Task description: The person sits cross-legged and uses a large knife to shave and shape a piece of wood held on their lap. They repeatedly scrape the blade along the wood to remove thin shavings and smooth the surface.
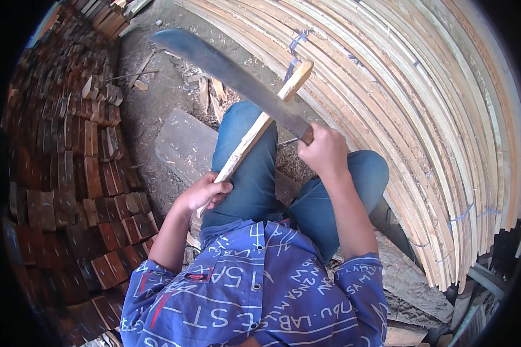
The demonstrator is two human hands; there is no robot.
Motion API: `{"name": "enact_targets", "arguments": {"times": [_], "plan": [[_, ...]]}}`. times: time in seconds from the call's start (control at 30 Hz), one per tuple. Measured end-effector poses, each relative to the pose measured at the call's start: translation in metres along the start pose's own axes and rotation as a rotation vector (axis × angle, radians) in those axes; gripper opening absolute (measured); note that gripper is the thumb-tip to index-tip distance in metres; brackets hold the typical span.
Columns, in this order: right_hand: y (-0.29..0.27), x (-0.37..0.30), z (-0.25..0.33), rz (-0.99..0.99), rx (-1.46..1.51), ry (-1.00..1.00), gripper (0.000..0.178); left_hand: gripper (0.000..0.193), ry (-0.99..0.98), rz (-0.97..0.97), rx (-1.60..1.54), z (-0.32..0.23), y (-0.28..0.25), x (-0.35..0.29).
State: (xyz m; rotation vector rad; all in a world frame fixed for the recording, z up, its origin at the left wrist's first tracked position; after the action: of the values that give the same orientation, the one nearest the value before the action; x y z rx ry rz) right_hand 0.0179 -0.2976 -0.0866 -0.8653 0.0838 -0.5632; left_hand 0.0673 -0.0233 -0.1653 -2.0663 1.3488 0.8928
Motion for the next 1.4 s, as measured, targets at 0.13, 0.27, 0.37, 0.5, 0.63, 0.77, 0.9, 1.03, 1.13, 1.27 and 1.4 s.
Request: {"name": "enact_targets", "arguments": {"times": [0.13, 0.27, 0.37, 0.5, 0.63, 0.77, 0.9, 1.03, 1.13, 1.27, 1.4], "plan": [[0.025, -0.016, 0.055, 0.167, -0.062, -0.229, 0.017, 0.036, 0.000, 0.009, -0.011, 0.003, 0.002, 0.004], [0.013, 0.004, 0.043, 0.108, -0.128, -0.341, 0.016, 0.035, 0.017, 0.003, -0.066, 0.007, -0.001, -0.003], [-0.027, 0.034, -0.027, 0.002, -0.181, -0.027, 0.014, 0.035, 0.083, 0.023, -0.110, 0.000, -0.003, -0.003], [-0.018, 0.026, -0.044, -0.039, -0.108, 0.076, 0.015, 0.035, 0.064, 0.087, -0.159, -0.008, 0.002, 0.009], [0.003, 0.006, -0.021, 0.040, 0.155, 0.167, 0.018, 0.034, 0.072, 0.107, -0.205, -0.009, 0.008, 0.008], [0.041, -0.017, -0.001, 0.233, 0.457, 0.137, 0.027, 0.029, 0.050, 0.038, -0.114, -0.006, 0.004, 0.008], [0.038, -0.025, 0.036, 0.307, 0.447, 0.115, 0.023, 0.032, 0.057, -0.096, 0.091, -0.010, -0.003, -0.005], [0.016, -0.018, 0.060, 0.184, 0.221, -0.148, 0.028, 0.034, 0.085, -0.134, 0.009, -0.007, -0.002, -0.022], [0.007, -0.013, 0.074, 0.132, 0.125, -0.336, 0.039, 0.032, 0.101, -0.142, 0.022, -0.007, -0.001, -0.024], [0.005, -0.010, 0.086, 0.102, 0.086, -0.465, 0.047, 0.030, 0.076, -0.095, -0.052, -0.001, 0.000, -0.012], [0.007, -0.008, 0.090, 0.008, -0.055, -0.501, 0.046, 0.025, 0.055, -0.069, -0.080, -0.001, 0.001, -0.011]]}}
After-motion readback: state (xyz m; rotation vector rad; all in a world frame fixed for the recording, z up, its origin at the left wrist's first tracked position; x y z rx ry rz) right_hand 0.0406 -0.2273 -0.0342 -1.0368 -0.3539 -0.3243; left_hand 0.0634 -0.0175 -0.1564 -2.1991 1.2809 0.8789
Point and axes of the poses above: each hand's wrist, its own x-axis towards the middle knuckle, its own y-axis out of the palm, z = x × y, the point moved 9 cm from there along x, towards the middle knuckle, and after that the axes turned 11 degrees about x, right-handed, at the moved point
